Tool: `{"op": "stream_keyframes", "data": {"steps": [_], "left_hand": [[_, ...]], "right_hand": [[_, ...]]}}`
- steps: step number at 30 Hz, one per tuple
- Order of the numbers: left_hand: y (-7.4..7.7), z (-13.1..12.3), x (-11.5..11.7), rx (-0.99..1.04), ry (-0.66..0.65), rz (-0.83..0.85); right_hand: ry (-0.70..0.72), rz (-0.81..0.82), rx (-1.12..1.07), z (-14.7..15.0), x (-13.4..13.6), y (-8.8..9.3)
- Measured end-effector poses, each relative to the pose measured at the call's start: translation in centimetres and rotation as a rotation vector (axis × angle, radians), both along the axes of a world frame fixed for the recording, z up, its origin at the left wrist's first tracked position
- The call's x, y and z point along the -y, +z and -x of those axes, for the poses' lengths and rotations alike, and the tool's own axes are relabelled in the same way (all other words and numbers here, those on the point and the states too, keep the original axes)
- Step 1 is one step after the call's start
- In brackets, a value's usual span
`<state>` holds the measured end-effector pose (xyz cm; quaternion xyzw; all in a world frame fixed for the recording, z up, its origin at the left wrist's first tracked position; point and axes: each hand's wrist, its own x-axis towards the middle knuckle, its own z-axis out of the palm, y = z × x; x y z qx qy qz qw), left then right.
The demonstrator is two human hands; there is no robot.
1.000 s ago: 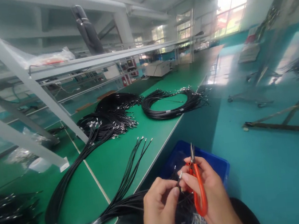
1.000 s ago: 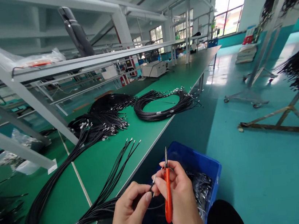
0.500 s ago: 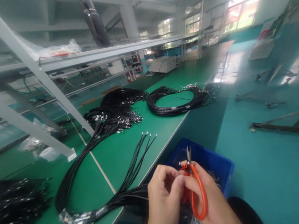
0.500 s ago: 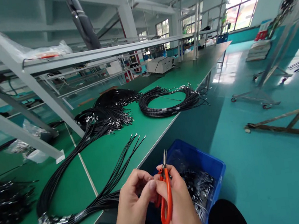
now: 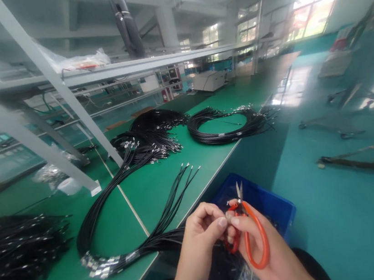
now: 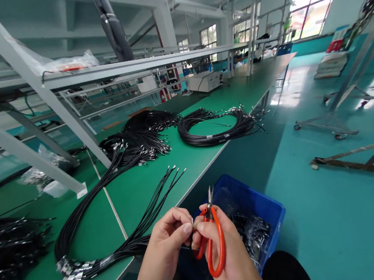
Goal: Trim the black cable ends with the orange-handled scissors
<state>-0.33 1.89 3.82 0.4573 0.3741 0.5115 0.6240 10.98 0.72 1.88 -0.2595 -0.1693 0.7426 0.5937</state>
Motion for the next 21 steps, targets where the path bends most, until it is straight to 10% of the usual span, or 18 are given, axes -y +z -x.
{"op": "stream_keyframes", "data": {"steps": [10,21], "left_hand": [[0.7,1.3,0.5,-1.009,0.316,-0.718],[1.5,2.1,0.2,-0.676,0.214,-0.39]], "right_hand": [[-0.035,0.108,-0.031,0.1,-0.2,0.5],[-0.055,0.098,-0.059,0.4,-0.2,1.3]]}}
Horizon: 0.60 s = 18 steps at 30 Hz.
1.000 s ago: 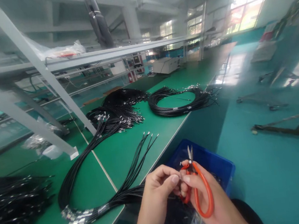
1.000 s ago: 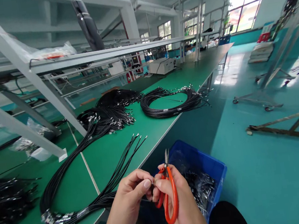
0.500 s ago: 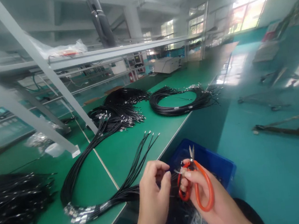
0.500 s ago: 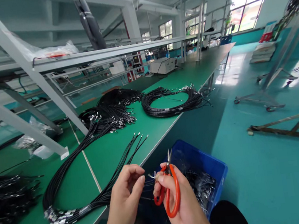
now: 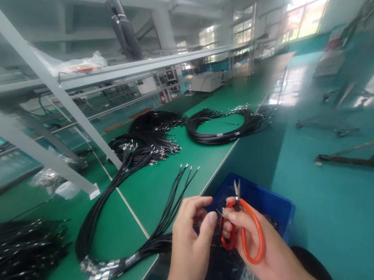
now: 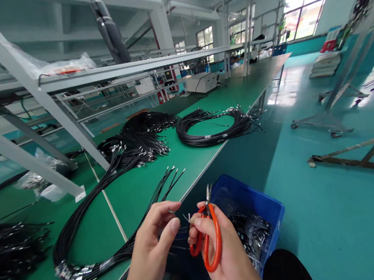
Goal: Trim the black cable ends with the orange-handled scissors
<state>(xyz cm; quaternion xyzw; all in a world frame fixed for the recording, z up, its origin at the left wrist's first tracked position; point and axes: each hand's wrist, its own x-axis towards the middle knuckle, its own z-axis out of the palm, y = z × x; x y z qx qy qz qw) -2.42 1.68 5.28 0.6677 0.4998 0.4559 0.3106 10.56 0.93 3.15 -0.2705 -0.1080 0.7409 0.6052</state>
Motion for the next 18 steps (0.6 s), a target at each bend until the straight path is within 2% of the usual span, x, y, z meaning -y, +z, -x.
{"op": "stream_keyframes", "data": {"steps": [4,6,7,9,12,15,18], "left_hand": [[0.3,-1.2,-0.5,0.421,-0.175,0.289],[0.0,-1.2,-0.7,0.538,-0.169,0.34],[-0.2,-1.1,-0.7,0.535,-0.135,0.335],[-0.5,-0.7,-0.6,0.412,-0.019,0.242],[-0.4,-0.4,-0.1,0.081,0.143,-0.043],[-0.2,-0.4,0.5,-0.181,0.14,-0.237],[-0.4,-0.2,0.7,-0.317,0.169,-0.295]], "right_hand": [[0.019,-0.036,-0.004,0.2,0.4,0.1],[0.018,-0.047,-0.005,0.2,0.4,0.2],[0.017,-0.044,-0.002,0.1,0.4,0.3],[0.014,-0.037,0.009,0.1,0.2,0.4],[0.003,-0.027,0.015,0.2,0.0,0.5],[0.017,-0.011,0.005,0.3,0.0,0.4],[0.021,-0.01,-0.002,0.3,0.1,0.4]]}}
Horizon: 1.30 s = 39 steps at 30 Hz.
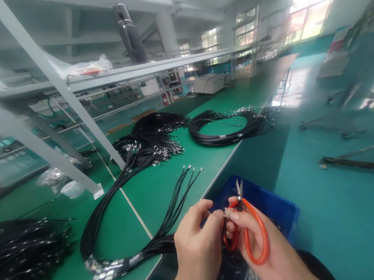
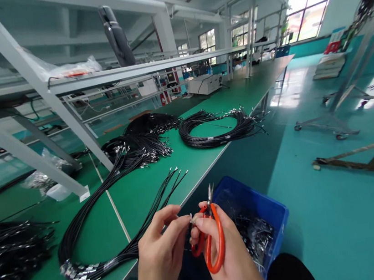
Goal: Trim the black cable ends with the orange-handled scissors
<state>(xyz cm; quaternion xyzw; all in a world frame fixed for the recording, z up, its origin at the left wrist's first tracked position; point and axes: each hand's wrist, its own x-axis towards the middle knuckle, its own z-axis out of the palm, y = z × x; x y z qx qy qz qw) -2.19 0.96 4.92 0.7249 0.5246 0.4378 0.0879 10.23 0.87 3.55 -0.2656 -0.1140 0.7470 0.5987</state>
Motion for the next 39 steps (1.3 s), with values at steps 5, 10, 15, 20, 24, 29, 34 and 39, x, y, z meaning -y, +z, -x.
{"op": "stream_keyframes", "data": {"steps": [5,10,15,20,24,29,34,39], "left_hand": [[-0.3,0.3,0.0,0.272,-0.029,0.224],[-0.6,-0.9,0.3,0.738,-0.276,0.565],[-1.5,-0.9,0.2,0.736,-0.176,0.478],[-1.6,-0.6,0.1,0.719,-0.196,0.502],[-1.4,-0.7,0.1,0.766,-0.179,0.512],[-1.5,-0.5,-0.3,0.809,-0.158,0.536],[-1.4,-0.6,-0.3,0.814,-0.191,0.547],[-1.0,-1.1,0.0,0.745,-0.197,0.549]], "right_hand": [[-0.043,0.007,-0.023,0.0,-0.1,0.4],[-0.04,-0.022,-0.024,0.4,0.0,0.6],[-0.072,-0.099,0.116,0.3,-0.3,0.3],[-0.133,-0.137,0.313,0.3,-0.9,0.7],[-0.149,-0.144,0.385,0.4,-0.9,0.6],[-0.331,-0.21,0.624,0.0,-0.3,-0.6],[-0.452,-0.434,0.913,0.1,-0.4,-1.2],[-0.538,-0.596,1.223,0.2,-0.7,-1.5]]}}
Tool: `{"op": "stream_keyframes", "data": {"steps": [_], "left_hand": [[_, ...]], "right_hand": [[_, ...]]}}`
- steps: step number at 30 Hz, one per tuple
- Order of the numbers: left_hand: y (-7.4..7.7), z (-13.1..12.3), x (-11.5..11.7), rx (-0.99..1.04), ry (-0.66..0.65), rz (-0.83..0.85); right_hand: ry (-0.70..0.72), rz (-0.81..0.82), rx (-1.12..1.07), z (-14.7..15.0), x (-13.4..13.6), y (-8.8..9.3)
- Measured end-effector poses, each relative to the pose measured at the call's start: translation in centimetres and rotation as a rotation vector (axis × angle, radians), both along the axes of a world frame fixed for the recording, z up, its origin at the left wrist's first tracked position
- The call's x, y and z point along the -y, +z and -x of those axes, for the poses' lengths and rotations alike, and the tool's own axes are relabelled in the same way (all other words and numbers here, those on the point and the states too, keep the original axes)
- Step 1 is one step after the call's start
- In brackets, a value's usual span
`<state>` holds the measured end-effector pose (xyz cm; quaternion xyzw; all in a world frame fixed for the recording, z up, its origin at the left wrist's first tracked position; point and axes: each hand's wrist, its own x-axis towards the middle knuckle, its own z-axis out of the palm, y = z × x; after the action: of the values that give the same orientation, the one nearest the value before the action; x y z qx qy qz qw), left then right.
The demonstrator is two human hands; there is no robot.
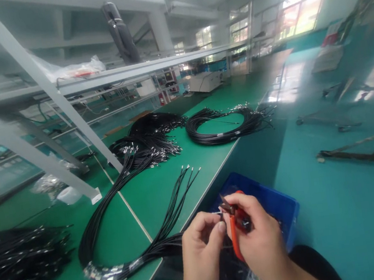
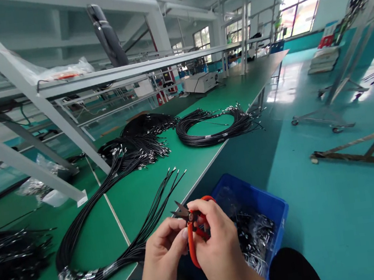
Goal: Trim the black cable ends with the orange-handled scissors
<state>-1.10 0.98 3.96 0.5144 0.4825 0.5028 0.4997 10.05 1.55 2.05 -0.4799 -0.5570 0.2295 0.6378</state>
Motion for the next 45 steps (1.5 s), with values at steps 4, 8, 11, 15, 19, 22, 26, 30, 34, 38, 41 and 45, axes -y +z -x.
{"op": "stream_keyframes", "data": {"steps": [4,8,11,15,19,22,26,30,34,38,41,45], "left_hand": [[0.1,-0.5,0.3,-0.035,0.06,-0.023],[-0.6,-0.2,0.2,0.027,0.101,-0.009],[-1.0,0.5,-0.3,0.066,0.115,-0.013],[-1.0,1.0,-0.8,0.091,0.15,-0.042],[-1.1,0.7,-0.9,0.068,0.171,-0.097],[-1.4,0.5,-0.8,0.033,0.139,-0.134],[-1.9,0.3,-0.8,-0.065,0.128,-0.203],[-2.4,0.3,-0.9,-0.158,0.114,-0.223],[-2.7,0.2,-1.0,-0.215,0.106,-0.217],[-2.7,0.0,-0.9,-0.239,0.121,-0.224],[-2.9,0.1,-1.0,-0.22,0.1,-0.204],[-3.2,0.0,-1.2,-0.158,0.122,-0.164]], "right_hand": [[-0.083,-0.131,0.158,0.1,0.0,-0.5],[-0.094,-0.163,0.135,0.1,0.3,-1.3],[-0.103,-0.069,0.023,0.0,1.2,-1.7],[0.195,0.286,-0.233,-0.4,2.6,-1.5],[0.571,0.689,-0.426,-0.8,2.8,-0.5],[0.689,0.824,-0.47,-1.0,2.3,0.2],[0.688,0.823,-0.483,-1.1,1.7,0.4],[0.613,0.828,-0.44,-1.0,1.6,0.0],[0.585,0.856,-0.416,-1.1,1.6,-0.2],[0.641,0.887,-0.411,-1.5,1.5,-0.2],[0.681,0.891,-0.402,-2.0,1.7,-0.3],[0.696,0.846,-0.416,-2.7,2.0,-0.7]]}}
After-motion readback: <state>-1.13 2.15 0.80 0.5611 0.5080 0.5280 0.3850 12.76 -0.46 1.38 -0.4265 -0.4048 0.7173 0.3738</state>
